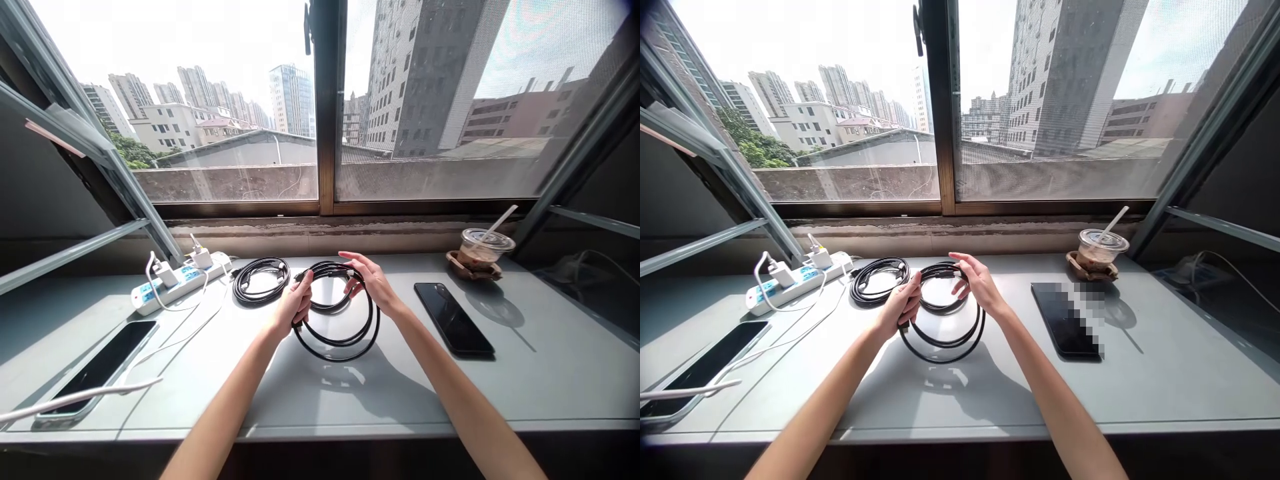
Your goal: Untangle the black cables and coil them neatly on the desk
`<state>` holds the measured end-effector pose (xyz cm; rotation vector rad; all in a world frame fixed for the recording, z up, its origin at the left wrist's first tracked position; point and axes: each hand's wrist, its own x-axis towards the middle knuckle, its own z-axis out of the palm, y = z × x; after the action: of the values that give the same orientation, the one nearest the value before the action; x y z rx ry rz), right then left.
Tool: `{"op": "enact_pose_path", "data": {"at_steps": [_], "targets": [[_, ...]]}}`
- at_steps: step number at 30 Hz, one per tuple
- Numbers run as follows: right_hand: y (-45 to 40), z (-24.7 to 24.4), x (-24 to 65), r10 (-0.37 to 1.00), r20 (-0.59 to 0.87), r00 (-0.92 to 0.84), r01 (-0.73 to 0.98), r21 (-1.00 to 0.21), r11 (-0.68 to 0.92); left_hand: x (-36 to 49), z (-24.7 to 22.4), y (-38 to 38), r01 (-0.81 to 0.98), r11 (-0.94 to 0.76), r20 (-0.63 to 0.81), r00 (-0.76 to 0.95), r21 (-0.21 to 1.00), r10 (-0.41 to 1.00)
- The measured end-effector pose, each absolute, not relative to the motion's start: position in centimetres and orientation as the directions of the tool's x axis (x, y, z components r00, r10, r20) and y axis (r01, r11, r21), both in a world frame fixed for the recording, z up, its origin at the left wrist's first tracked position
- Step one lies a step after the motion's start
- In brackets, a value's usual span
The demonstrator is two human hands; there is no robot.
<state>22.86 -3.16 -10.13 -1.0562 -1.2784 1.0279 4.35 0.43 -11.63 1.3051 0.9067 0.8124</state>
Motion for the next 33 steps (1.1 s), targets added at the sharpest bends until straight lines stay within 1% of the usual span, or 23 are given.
{"op": "enact_pose_path", "data": {"at_steps": [1,3,5,6,7,9,12,14,15,18,20,22,25,27,28,31,33], "targets": [[-3.1,-10.3,22.9,0.962,0.27,0.035,0.047,-0.962,0.269,4.4,-11.7,0.4,0.015,0.12,-0.115,0.441,0.993,0.89],[-3.0,-10.8,23.0,0.915,0.402,-0.016,0.236,-0.888,0.394,4.4,-11.8,0.3,0.029,0.156,-0.152,0.456,0.987,0.877],[-2.8,-11.4,23.1,0.852,0.513,-0.104,0.486,-0.721,0.494,4.4,-11.8,0.3,0.036,0.199,-0.191,0.476,0.979,0.858],[-2.8,-11.7,23.1,0.827,0.545,-0.14,0.59,-0.625,0.512,4.4,-11.8,0.3,0.039,0.228,-0.218,0.487,0.973,0.846],[-2.7,-12.0,23.2,0.811,0.561,-0.165,0.667,-0.543,0.511,4.4,-11.8,0.4,0.038,0.262,-0.245,0.499,0.964,0.831],[-2.6,-12.4,23.1,0.801,0.571,-0.179,0.759,-0.438,0.482,4.3,-11.8,0.5,0.015,0.332,-0.289,0.529,0.943,0.798],[-2.5,-12.7,23.1,0.805,0.569,-0.169,0.825,-0.365,0.431,4.3,-11.9,0.7,-0.028,0.408,-0.322,0.566,0.913,0.759],[-2.4,-12.8,23.0,0.817,0.555,-0.155,0.852,-0.344,0.395,4.4,-12.0,0.8,-0.022,0.41,-0.328,0.563,0.912,0.759],[-2.4,-12.8,23.0,0.824,0.548,-0.146,0.86,-0.342,0.38,4.4,-12.0,0.8,-0.005,0.38,-0.316,0.544,0.925,0.778],[-2.2,-12.8,23.2,0.844,0.527,-0.1,0.868,-0.369,0.333,4.4,-12.1,0.8,0.098,0.167,-0.194,0.468,0.981,0.862],[-2.1,-12.8,23.5,0.849,0.526,-0.052,0.864,-0.403,0.303,4.3,-12.2,0.7,0.169,0.049,-0.121,0.45,0.984,0.885],[-2.0,-12.8,23.9,0.846,0.533,-0.009,0.859,-0.429,0.28,4.3,-12.5,0.7,0.223,0.006,-0.11,0.458,0.975,0.882],[-2.0,-12.8,24.1,0.837,0.547,0.018,0.867,-0.426,0.259,4.4,-13.1,0.6,0.277,0.003,-0.145,0.491,0.961,0.859],[-2.1,-12.8,24.2,0.829,0.56,0.016,0.868,-0.419,0.266,4.5,-13.5,0.7,0.261,-0.001,-0.136,0.505,0.965,0.852],[-2.1,-12.7,24.2,0.822,0.57,0.008,0.861,-0.421,0.284,4.5,-13.6,0.8,0.237,-0.013,-0.109,0.493,0.971,0.863],[-2.3,-12.5,24.3,0.795,0.605,-0.04,0.819,-0.437,0.373,4.5,-13.9,1.1,0.168,-0.089,0.015,0.398,0.982,0.917],[-2.4,-12.3,24.4,0.784,0.616,-0.077,0.792,-0.44,0.424,4.3,-13.8,1.3,0.151,-0.115,0.056,0.352,0.982,0.934]]}}
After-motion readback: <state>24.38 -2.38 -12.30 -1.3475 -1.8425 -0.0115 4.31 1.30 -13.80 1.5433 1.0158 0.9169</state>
